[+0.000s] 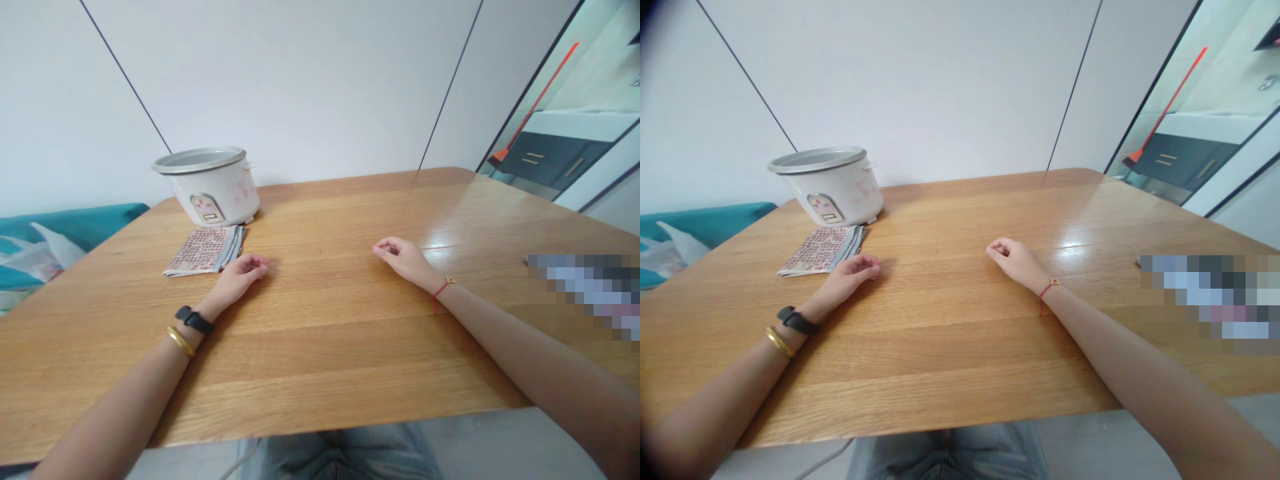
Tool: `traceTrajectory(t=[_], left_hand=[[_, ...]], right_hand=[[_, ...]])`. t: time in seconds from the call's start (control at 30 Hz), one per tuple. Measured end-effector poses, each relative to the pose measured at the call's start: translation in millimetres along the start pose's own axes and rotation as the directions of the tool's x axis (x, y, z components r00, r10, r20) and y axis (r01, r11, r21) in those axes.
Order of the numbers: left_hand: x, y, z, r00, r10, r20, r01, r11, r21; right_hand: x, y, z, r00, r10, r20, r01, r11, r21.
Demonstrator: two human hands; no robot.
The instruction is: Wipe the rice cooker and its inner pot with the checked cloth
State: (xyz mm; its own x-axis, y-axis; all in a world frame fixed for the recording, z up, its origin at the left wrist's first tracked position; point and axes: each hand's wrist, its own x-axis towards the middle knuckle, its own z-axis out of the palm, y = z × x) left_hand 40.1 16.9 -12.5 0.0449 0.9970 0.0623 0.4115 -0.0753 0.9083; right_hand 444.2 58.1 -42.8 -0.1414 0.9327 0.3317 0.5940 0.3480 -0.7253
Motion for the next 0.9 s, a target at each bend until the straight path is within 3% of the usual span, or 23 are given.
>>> traceTrajectory(t=[0.9], left_hand=[[0.6, 1.4, -1.6, 0.999, 0.009, -0.034, -0.009, 1.000, -0.010]], right_hand=[[0.1, -4.4, 0.4, 1.000, -0.015, 0.003, 0.015, 1.000, -0.020]])
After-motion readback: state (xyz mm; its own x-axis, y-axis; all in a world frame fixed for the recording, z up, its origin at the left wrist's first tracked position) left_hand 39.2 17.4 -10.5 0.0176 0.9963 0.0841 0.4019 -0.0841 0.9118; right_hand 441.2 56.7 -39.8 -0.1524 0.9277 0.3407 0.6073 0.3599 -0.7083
